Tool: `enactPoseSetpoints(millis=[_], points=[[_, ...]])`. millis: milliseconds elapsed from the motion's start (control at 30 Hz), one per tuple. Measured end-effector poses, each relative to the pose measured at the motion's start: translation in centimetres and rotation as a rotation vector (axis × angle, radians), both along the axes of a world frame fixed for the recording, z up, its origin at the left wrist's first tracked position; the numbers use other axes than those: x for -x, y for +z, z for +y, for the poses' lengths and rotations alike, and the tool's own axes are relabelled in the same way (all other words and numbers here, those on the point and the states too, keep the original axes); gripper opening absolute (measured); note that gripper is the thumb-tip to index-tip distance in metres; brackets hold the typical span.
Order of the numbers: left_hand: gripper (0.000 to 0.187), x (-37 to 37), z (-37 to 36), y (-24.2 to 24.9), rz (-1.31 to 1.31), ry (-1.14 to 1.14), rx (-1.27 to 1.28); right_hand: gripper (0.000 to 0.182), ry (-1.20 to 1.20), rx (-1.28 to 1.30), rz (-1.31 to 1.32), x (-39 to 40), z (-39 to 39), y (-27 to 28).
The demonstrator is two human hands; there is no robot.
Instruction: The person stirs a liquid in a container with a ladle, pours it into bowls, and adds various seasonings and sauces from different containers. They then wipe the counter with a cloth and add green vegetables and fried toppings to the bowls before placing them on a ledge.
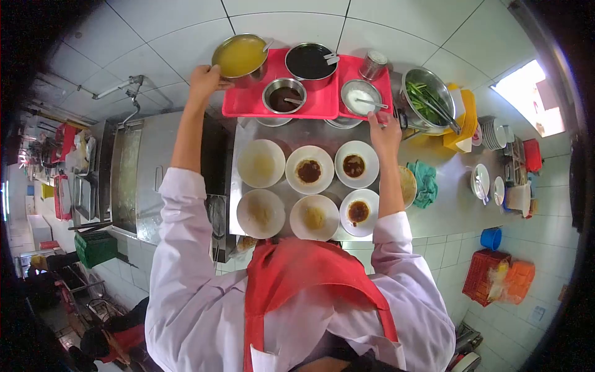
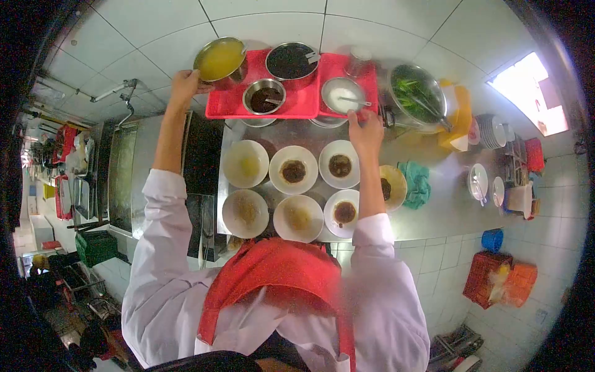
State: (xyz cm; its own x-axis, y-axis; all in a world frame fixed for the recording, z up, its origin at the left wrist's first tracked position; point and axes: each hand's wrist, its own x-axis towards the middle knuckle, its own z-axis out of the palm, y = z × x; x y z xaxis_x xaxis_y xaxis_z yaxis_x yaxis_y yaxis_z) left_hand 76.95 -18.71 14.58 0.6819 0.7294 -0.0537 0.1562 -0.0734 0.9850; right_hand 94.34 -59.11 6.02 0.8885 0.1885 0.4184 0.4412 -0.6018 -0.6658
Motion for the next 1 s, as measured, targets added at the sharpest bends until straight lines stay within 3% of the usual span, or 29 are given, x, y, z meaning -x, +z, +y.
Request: enactPoseSetpoints(millis=[100, 167, 267, 300, 400, 433, 533, 567, 800, 900, 967, 1000], points=[[0.034, -1.7, 0.0, -1.1, -0.017, -0.006, 0.023, 0.040, -0.027, -0.053, 0.097, -1.5, 0.6, -0.3], [0.034, -2.4, -0.6, -1.3, 0.067, 0.055, 0.031, 0.038, 0.021, -0.059, 0.579, -2.3, 0.8, 0.4], [0.038, -3.3, 0.5, -4.0, 0.044, 0.020, 0.085, 0.038, 0.076, -0.256, 0.757, -3.3, 1.4, -0.2], [0.038, -3.8, 1.2, -5.0, 0.053, 0.027, 0.097, 0.038, 0.076, -0.242, 0.768, -3.8, 1.5, -0.7], [0.031, -3.9, 1.5, -7.3, -0.018, 0.044, 0.113, 0.035, -0.016, -0.067, 0.368, -5.2, 1.0, -3.3], [0.031, -4.0, 0.6, -6.6, -0.045, 0.061, 0.109, 0.034, -0.045, -0.030, 0.292, -3.5, 1.1, -1.0], [0.030, -4.3, 0.5, -6.8, -0.085, 0.077, 0.122, 0.033, -0.021, -0.125, 0.142, -3.2, 0.7, -0.6], [0.030, -4.3, 0.4, -6.9, -0.101, 0.074, 0.133, 0.030, 0.017, -0.234, 0.291, -1.7, 0.9, 1.5], [0.043, -4.1, -0.2, -7.0, -0.138, 0.109, 0.197, 0.026, 0.201, -0.167, 0.307, 4.5, 1.5, 5.5], [0.038, -2.0, -0.4, -6.5, -0.119, 0.154, 0.138, 0.027, 0.348, -0.362, 0.552, 8.1, 3.4, 5.0], [0.050, 0.8, -2.3, -4.3, -0.095, 0.311, -0.162, 0.027, 0.413, -0.281, 0.539, 9.9, 4.2, 3.8], [0.056, 2.6, -3.9, -4.2, -0.093, 0.240, -0.089, 0.028, 0.471, -0.203, 0.518, 10.9, 4.6, 3.4]])
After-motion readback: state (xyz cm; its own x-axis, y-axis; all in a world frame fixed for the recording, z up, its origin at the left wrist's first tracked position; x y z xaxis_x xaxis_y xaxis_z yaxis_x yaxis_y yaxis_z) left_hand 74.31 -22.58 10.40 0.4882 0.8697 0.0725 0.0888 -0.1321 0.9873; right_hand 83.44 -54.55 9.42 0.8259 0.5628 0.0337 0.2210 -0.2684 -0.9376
